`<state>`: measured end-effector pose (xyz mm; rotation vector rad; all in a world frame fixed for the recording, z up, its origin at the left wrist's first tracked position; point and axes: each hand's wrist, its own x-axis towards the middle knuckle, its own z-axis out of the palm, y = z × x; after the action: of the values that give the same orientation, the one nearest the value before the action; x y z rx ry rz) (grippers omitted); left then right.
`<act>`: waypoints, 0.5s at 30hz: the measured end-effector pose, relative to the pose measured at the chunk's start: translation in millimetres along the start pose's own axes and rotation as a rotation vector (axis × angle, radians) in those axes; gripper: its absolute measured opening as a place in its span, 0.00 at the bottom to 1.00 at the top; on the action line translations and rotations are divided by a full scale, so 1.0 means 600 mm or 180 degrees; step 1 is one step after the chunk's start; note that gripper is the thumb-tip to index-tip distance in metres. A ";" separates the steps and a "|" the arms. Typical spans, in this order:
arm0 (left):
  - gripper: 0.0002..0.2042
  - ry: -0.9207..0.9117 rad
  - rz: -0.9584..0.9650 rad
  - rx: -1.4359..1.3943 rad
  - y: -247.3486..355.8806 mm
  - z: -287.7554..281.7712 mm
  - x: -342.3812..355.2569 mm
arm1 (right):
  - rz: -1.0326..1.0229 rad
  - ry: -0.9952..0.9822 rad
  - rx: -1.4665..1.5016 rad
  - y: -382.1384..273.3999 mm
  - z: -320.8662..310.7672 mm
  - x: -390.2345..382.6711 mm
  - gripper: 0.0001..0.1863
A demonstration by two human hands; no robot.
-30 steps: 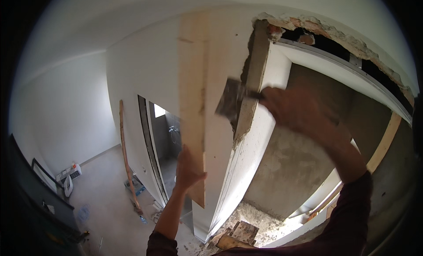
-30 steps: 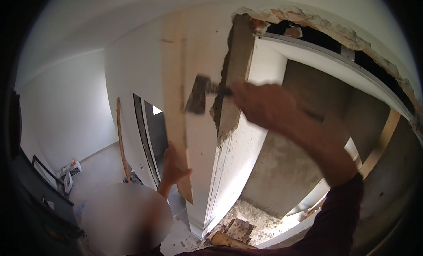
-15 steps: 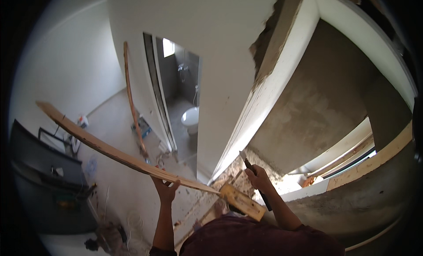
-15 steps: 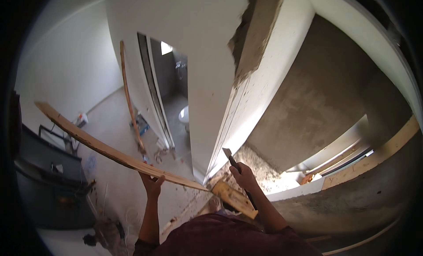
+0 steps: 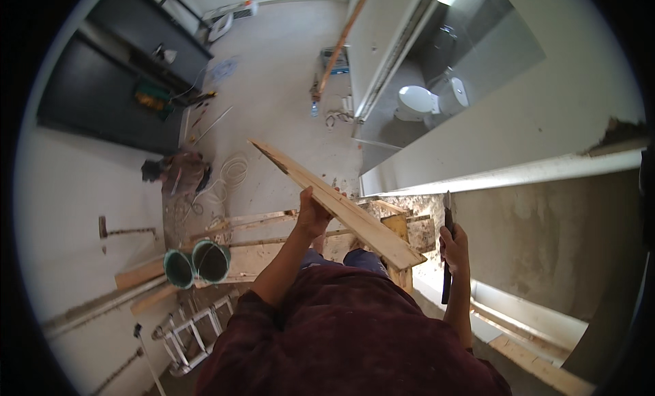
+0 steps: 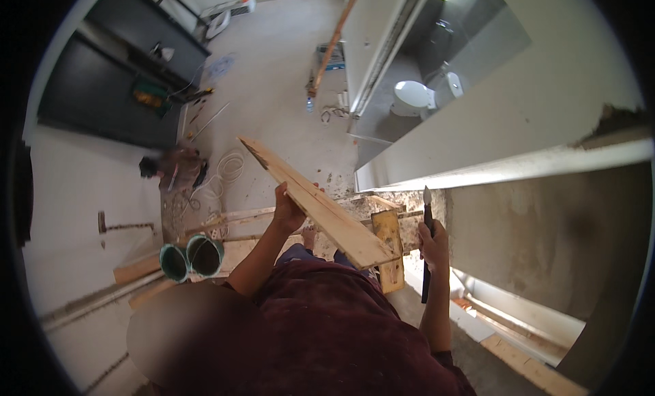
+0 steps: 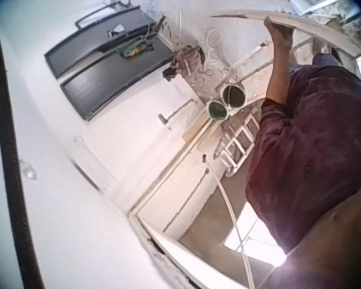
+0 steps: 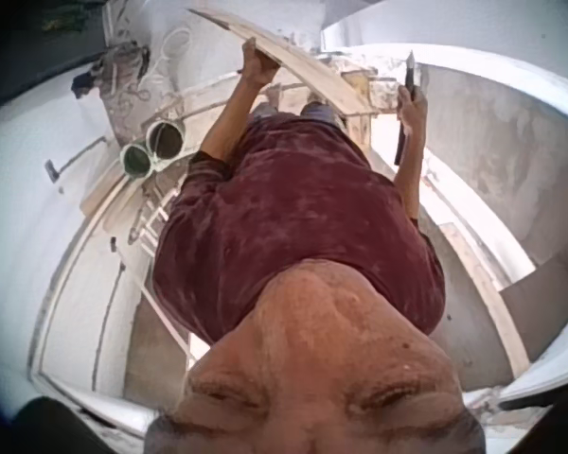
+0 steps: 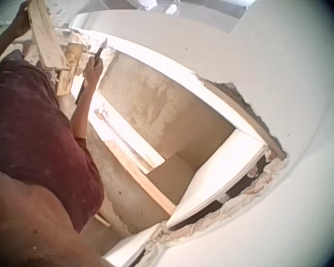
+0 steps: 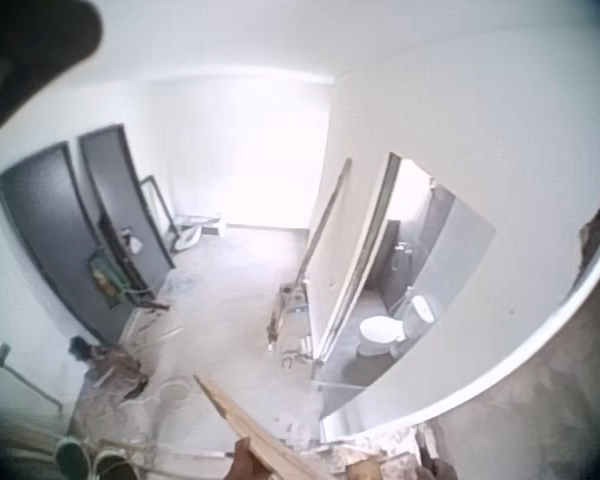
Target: The person uses a wooden float to smooth wet plaster on a beam, then uses a hammer to remove a wooden board from the wall.
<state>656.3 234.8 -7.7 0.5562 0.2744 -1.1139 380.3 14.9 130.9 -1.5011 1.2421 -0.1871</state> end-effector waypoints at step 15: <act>0.40 -0.0435 -0.0298 -0.0620 0.036 0.015 -0.020 | -0.0274 -0.2002 -0.0495 -0.047 0.007 0.083 0.12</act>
<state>669.8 246.2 11.7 0.2953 0.2887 -1.1950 421.3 -25.0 127.5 -1.5789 0.6969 0.3152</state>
